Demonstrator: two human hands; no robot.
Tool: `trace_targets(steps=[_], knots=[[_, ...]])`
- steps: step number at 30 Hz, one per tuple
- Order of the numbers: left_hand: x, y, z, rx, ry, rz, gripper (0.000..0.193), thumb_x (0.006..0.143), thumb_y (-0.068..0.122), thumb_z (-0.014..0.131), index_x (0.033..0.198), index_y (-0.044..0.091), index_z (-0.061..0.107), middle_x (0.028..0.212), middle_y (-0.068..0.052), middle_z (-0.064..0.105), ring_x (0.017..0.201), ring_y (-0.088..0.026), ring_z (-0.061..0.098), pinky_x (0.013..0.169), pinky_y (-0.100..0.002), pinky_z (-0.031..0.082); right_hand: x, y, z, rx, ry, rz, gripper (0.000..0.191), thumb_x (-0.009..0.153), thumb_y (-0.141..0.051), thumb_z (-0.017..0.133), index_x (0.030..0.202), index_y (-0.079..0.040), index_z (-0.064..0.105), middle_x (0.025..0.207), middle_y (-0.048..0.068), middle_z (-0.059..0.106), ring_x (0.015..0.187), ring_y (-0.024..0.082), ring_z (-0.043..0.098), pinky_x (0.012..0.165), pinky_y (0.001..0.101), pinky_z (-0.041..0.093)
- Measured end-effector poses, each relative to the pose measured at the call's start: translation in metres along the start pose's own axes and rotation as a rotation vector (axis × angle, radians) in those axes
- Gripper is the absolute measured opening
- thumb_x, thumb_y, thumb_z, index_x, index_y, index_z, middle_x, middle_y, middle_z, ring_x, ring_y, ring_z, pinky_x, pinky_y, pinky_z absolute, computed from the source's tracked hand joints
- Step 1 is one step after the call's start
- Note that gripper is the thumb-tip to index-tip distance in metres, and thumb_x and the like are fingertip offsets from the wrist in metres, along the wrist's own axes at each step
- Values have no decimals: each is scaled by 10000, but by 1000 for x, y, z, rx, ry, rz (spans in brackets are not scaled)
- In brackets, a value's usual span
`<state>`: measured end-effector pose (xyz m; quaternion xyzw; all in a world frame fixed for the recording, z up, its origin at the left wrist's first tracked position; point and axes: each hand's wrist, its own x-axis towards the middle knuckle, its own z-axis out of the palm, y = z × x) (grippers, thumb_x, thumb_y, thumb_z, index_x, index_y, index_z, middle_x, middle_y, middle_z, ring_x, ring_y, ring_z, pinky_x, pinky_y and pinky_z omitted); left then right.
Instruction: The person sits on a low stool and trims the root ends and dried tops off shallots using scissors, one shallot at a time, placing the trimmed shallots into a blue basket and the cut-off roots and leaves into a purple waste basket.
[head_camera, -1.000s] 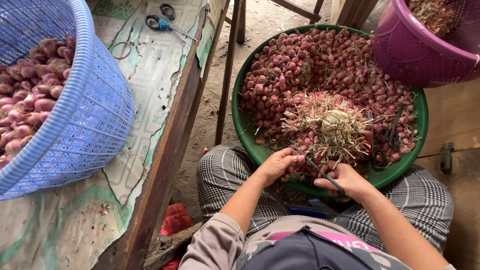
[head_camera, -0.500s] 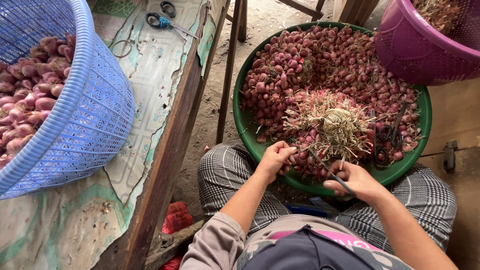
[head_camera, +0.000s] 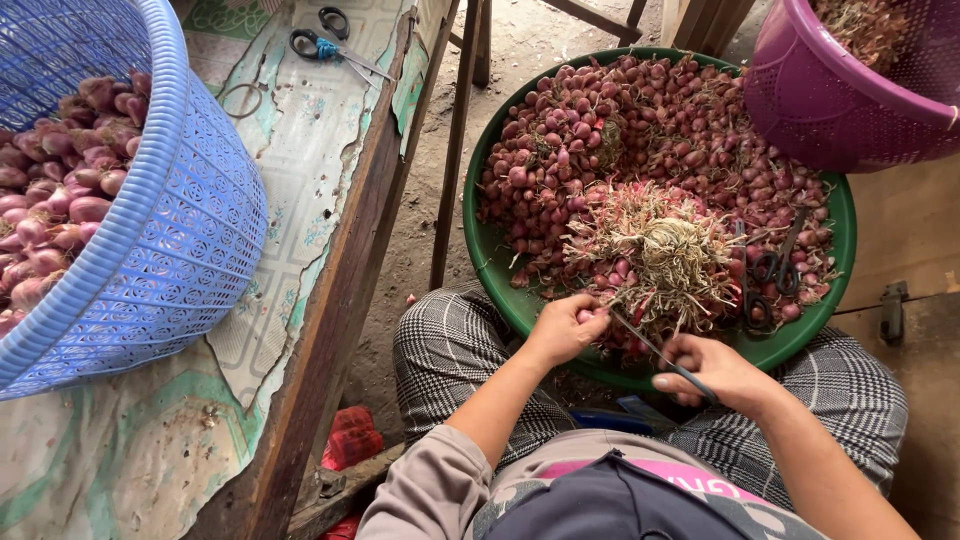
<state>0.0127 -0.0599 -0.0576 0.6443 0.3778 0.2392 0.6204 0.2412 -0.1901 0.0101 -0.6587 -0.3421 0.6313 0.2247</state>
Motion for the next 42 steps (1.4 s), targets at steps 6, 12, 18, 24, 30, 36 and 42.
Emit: trace_targets(steps=[6,12,18,24,30,36,42], knots=[[-1,-5,2,-144,-66,-68,279,948,261,725,969,-16,700,706,41,562,638,-54,480,568,-250,446,20,-18,26,24,79,-111,430,733,-258,875,988,-14,630,552,35,592,473,126,509,442,273,379],[-5,3,-1,-443,-169,-218,167,970,209,685,1046,60,691,688,32,572,552,-63,483,459,-236,371,16,-10,19,73,90,-124,439,753,-205,892,997,34,614,602,50,569,501,140,473,459,291,347],[-7,26,-4,-848,-120,-186,150,1033,198,617,1018,57,669,777,-3,623,564,-79,523,468,-237,419,26,-34,47,106,120,-607,432,786,-108,829,1149,-34,607,978,61,706,862,77,671,757,240,558],[-10,95,-28,-690,260,204,134,1056,195,651,1017,69,680,850,25,639,748,-43,578,658,-215,498,46,-102,82,347,195,-581,417,833,-19,764,1220,-50,612,871,103,669,655,178,630,516,322,481],[-43,184,-112,-66,670,706,124,1042,167,679,1064,46,663,897,-21,657,835,-105,646,717,-268,532,37,-212,121,204,16,-1079,469,871,-12,739,1300,-32,552,1060,65,699,926,112,680,768,245,569],[-76,303,-239,1029,1235,615,358,1001,378,755,1195,87,677,918,-125,666,734,-245,659,701,-408,559,17,-259,145,65,62,-889,545,845,-14,766,1352,-46,568,1063,112,777,840,207,781,567,405,593],[-103,294,-248,1164,1264,679,752,906,529,819,1496,166,528,1653,-270,297,1571,-513,140,1262,-736,177,16,-195,52,-272,723,-1061,507,865,-195,860,1287,-41,623,939,73,710,811,118,646,766,288,503]])
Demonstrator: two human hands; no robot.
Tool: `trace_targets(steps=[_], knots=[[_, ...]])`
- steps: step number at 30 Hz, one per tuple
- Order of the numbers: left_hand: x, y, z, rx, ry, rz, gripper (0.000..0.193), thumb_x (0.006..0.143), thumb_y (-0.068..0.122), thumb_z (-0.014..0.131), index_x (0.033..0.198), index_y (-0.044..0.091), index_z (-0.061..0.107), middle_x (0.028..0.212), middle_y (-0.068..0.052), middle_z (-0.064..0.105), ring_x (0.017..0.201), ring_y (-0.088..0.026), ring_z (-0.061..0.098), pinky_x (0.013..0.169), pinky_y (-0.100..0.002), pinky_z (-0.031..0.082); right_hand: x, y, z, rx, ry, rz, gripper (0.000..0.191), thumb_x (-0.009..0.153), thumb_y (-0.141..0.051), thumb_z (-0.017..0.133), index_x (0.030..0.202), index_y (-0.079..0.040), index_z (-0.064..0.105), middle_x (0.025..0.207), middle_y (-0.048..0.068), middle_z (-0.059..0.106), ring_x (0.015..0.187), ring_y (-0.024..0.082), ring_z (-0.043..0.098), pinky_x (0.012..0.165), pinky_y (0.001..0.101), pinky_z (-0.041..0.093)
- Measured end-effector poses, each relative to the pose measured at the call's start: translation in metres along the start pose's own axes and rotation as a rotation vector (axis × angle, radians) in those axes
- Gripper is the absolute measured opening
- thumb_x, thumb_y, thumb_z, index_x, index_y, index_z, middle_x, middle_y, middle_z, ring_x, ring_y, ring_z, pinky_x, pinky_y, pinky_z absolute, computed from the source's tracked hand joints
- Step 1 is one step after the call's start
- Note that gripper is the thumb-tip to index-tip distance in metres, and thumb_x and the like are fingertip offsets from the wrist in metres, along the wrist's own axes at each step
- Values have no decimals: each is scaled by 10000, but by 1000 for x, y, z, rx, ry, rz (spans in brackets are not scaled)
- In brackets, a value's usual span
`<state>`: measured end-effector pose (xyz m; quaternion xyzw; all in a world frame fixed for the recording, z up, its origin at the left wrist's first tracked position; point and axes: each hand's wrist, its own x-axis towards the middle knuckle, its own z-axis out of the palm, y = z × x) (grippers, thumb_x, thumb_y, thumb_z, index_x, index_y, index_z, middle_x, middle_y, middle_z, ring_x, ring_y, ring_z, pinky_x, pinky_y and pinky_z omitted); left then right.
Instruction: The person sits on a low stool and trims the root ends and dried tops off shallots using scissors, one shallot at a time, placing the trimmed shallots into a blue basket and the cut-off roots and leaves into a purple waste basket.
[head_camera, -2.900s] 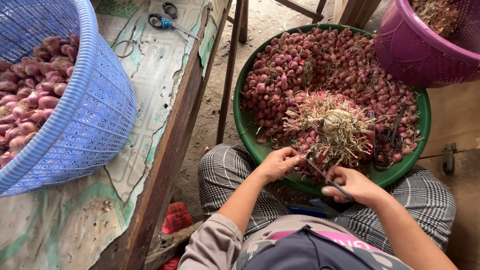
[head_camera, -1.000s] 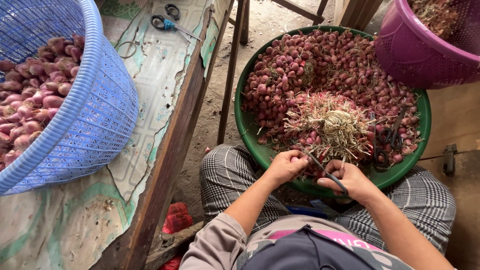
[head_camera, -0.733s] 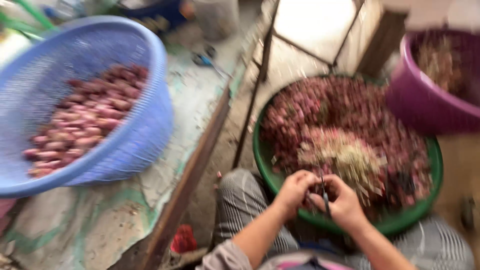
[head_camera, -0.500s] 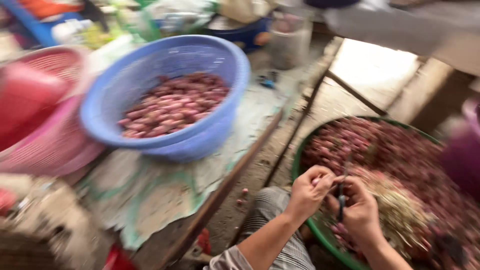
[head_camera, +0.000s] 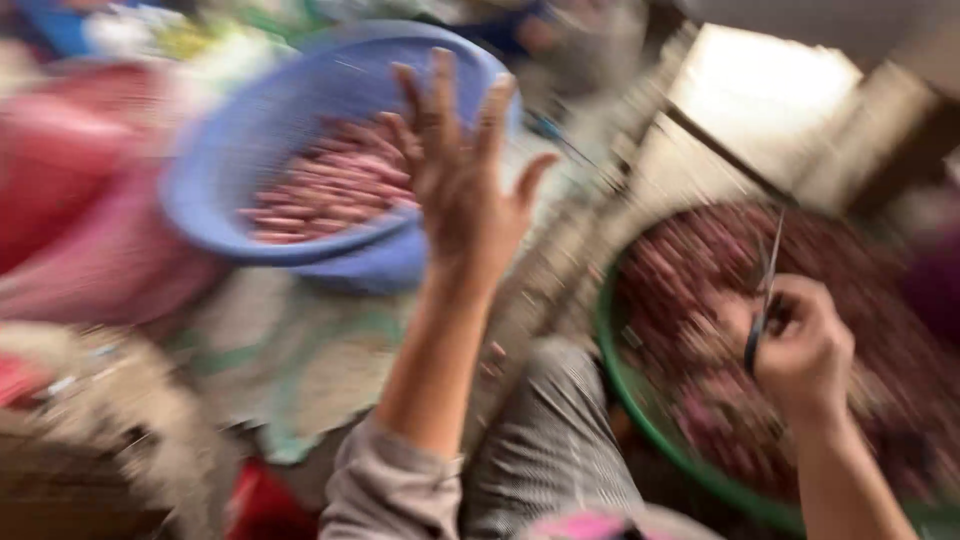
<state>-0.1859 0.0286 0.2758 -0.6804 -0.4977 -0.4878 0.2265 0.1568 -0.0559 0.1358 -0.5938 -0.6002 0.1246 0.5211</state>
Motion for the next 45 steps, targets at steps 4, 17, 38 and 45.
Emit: trace_targets(steps=[4,17,38,45], knots=[[-77,59,51,-394,-144,79,456,943,274,828,1324,132,622,1578,-210,419,1556,-482,285,1278,-680,213,-22,46,-68,-579,144,348,642,802,-384,953,1256,-34,662,1006,118,713,899,208,657,818,378,536],[-263,160,202,-808,-822,89,387,908,227,759,1289,230,692,1532,-144,506,1400,-479,421,1071,-566,412,-35,117,-65,-148,44,468,734,732,-220,867,1368,20,590,1187,144,715,1060,263,703,921,378,559],[-233,179,231,-872,-769,92,318,998,280,634,1310,338,612,1480,20,542,1461,-330,416,1220,-666,255,-62,128,-68,90,19,626,710,775,-133,838,1401,11,536,1248,115,680,1099,200,649,980,345,510],[-227,190,267,-750,-1015,-21,244,968,301,684,1210,309,655,1415,59,579,1407,-271,432,1044,-643,291,-73,144,-63,41,-44,493,868,772,-167,847,1511,-33,413,1294,142,643,1156,223,620,1011,355,496]])
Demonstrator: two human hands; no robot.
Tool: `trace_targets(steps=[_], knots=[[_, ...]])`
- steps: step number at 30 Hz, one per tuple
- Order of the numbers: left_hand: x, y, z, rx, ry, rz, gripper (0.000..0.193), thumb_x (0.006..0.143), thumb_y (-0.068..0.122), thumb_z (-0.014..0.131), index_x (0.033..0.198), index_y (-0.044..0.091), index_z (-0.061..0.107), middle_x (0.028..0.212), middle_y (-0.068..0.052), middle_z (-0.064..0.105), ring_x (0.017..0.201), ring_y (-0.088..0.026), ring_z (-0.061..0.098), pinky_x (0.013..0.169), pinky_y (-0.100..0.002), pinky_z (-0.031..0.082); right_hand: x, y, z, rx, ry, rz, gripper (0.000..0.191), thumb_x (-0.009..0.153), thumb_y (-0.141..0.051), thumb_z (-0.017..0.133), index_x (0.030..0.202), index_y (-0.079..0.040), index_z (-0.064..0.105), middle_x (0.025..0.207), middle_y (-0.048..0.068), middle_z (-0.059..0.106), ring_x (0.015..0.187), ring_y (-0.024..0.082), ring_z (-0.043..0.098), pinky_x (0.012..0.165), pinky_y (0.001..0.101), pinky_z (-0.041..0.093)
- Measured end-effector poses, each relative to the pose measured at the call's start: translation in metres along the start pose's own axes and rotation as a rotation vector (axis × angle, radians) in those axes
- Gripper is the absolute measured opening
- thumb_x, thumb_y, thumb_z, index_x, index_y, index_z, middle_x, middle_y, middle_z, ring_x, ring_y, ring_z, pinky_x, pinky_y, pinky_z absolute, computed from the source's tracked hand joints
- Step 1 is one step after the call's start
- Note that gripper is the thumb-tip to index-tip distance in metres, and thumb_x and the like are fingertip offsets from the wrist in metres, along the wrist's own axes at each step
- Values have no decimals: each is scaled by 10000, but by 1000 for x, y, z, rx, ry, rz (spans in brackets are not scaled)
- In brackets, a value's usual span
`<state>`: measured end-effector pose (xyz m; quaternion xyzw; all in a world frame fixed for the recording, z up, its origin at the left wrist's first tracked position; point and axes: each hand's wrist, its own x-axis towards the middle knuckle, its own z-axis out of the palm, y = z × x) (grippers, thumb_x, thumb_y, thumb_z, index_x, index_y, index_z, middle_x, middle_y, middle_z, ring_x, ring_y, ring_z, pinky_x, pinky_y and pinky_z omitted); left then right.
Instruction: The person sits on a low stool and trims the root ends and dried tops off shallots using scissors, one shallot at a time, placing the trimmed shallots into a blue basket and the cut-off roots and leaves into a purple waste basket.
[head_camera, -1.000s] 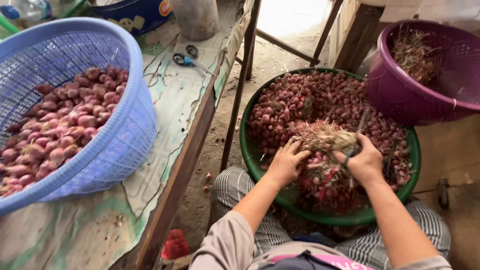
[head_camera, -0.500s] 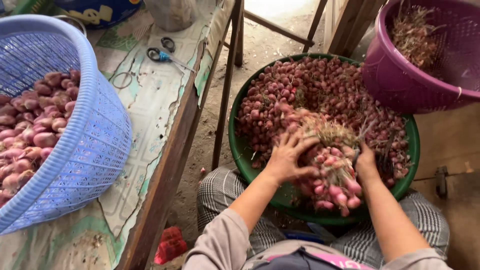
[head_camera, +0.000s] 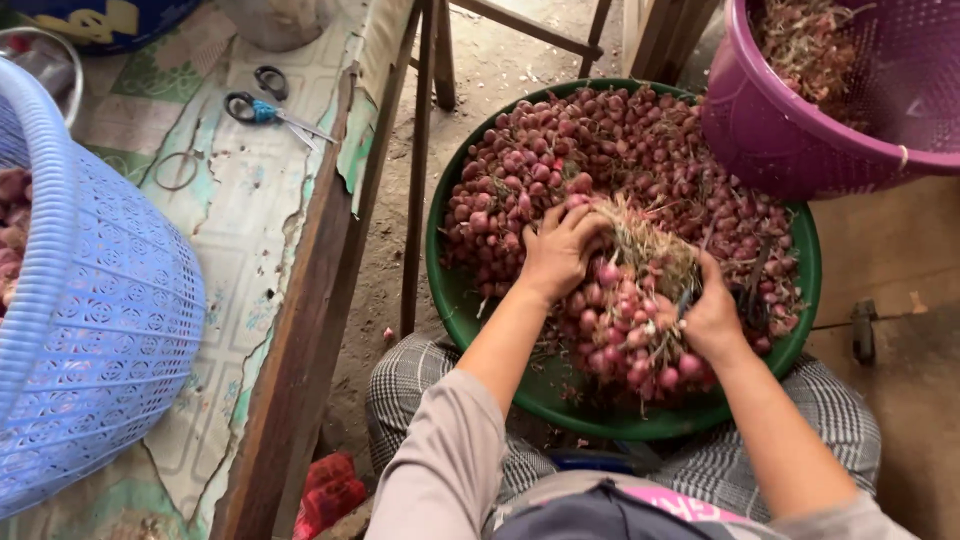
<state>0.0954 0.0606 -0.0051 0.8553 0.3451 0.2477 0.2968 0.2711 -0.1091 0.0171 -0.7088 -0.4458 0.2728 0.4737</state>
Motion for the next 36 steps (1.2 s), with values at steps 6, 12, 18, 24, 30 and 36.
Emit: trace_targets(steps=[6,12,18,24,30,36], knots=[[-13,18,-35,-61,192,139,276,847,247,745,1122,258,729,1438,22,584,1361,-306,457,1035,-622,326,-1,-1,-30,-399,21,-54,889,775,-156,953,1454,6,404,1306,252,607,1155,333,573,962,434,460],[-62,44,-41,25,320,86,250,858,288,802,1003,108,705,1159,-91,651,1136,-314,601,973,-471,488,-28,-13,-51,35,141,55,566,828,-190,850,1215,7,488,1029,132,738,908,188,715,827,326,582],[-45,51,-16,20,156,30,292,800,266,817,983,65,712,1024,-137,676,991,-342,643,844,-449,529,-32,-26,-51,65,-394,469,420,740,-234,831,1053,-36,634,737,133,779,601,157,665,537,284,473],[-42,21,-6,-791,51,-312,225,889,187,774,1021,21,697,914,-61,741,788,-141,691,719,-302,577,-18,-39,-42,63,-541,612,419,780,-289,813,1039,-31,607,680,102,742,540,133,638,471,268,435],[-44,18,6,-1181,-43,-456,181,954,125,736,1052,-10,666,958,-66,715,766,-108,643,674,-260,549,7,-46,-18,56,-563,612,407,773,-322,824,984,-54,602,606,89,677,453,144,621,423,257,395],[-49,21,3,-1343,-128,-494,177,964,126,699,1054,-20,656,999,-109,749,864,-162,722,737,-273,585,9,-23,-17,320,-528,574,399,744,-295,861,921,-57,595,580,40,623,436,99,552,401,236,393]])
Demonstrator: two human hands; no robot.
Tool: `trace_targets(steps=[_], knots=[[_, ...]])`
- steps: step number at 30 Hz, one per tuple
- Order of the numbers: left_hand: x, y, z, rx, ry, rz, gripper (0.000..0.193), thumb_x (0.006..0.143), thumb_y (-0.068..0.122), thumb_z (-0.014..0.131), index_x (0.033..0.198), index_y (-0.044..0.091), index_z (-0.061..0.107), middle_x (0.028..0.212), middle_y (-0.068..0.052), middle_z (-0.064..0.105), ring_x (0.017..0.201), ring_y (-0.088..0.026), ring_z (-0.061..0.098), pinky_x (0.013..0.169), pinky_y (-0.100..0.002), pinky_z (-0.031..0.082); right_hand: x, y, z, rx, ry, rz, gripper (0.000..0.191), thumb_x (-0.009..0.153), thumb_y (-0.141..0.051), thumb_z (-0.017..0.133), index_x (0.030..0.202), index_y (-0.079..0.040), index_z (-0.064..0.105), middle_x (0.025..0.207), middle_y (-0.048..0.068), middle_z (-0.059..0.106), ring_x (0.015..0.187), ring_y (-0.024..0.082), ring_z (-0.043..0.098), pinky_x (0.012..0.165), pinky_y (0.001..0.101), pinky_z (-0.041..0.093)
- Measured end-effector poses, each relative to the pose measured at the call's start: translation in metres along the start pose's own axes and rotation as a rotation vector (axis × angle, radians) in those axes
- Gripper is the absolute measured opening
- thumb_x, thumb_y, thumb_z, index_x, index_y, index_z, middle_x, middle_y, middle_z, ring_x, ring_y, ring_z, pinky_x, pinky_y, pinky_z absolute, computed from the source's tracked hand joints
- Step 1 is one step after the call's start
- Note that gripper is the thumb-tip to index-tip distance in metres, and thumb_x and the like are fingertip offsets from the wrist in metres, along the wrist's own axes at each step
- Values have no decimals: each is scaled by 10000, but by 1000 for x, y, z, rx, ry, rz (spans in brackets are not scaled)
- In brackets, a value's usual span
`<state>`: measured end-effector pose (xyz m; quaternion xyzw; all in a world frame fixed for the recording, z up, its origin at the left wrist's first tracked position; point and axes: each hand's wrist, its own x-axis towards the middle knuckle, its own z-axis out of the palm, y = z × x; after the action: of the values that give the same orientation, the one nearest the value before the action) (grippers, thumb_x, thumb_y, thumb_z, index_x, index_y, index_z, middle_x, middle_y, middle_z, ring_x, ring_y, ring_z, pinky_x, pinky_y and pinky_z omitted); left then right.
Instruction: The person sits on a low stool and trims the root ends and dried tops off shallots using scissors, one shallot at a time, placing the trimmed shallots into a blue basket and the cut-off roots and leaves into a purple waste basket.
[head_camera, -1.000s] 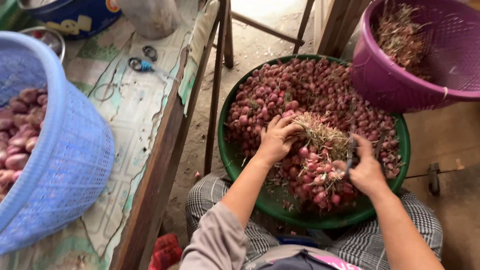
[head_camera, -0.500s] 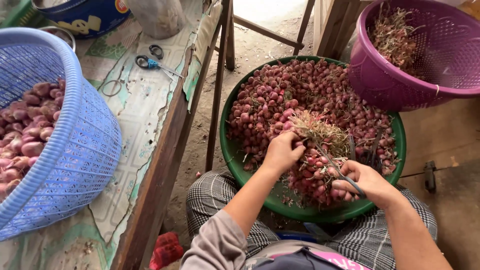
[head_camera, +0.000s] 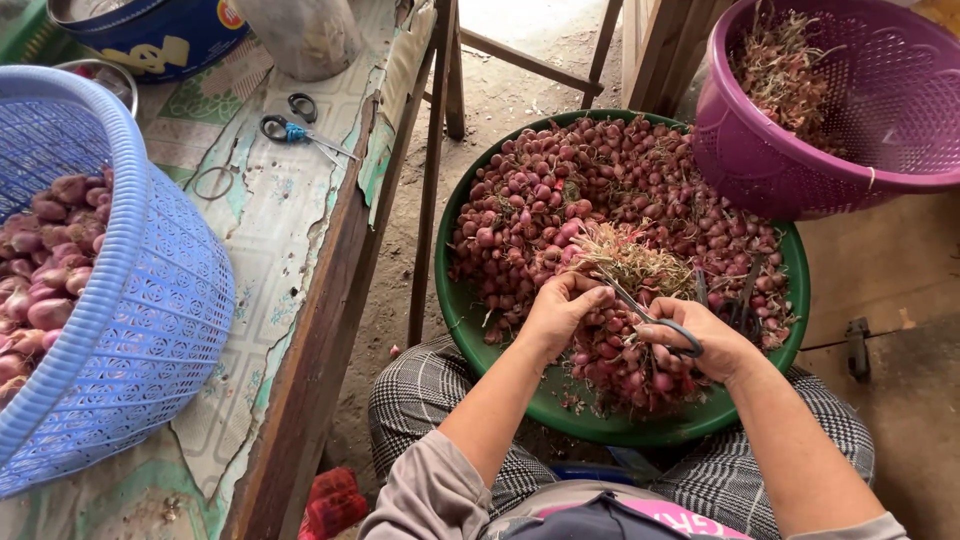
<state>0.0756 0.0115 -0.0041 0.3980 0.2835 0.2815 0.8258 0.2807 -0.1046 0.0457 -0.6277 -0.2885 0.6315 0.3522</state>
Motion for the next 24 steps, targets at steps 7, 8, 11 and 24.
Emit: trace_targets(steps=[7,8,11,24], knots=[[-8,-3,0,-74,-11,12,161,977,104,690,1078,-11,640,1012,-89,736,896,-153,713,760,-280,582,6,15,-5,68,-17,-85,420,724,-273,888,935,-62,592,640,2,625,476,73,554,414,224,389],[-8,-4,-1,-69,-11,26,154,984,97,691,1083,-11,645,1012,-94,734,896,-152,708,761,-279,578,6,14,-5,53,-14,-79,423,719,-276,887,936,-67,590,633,8,624,465,74,543,404,224,372],[-7,-8,0,-10,-12,101,149,993,88,694,1067,-27,635,1028,-103,735,915,-145,709,792,-286,593,5,9,-2,50,-46,-75,416,720,-294,872,935,-76,590,612,-7,602,453,76,546,397,229,384],[-14,-10,1,78,11,119,204,978,130,708,1098,-27,661,1015,-73,739,939,-117,696,827,-257,578,0,5,9,-102,67,-14,446,733,-257,883,978,-57,567,570,52,609,408,109,493,395,266,338]])
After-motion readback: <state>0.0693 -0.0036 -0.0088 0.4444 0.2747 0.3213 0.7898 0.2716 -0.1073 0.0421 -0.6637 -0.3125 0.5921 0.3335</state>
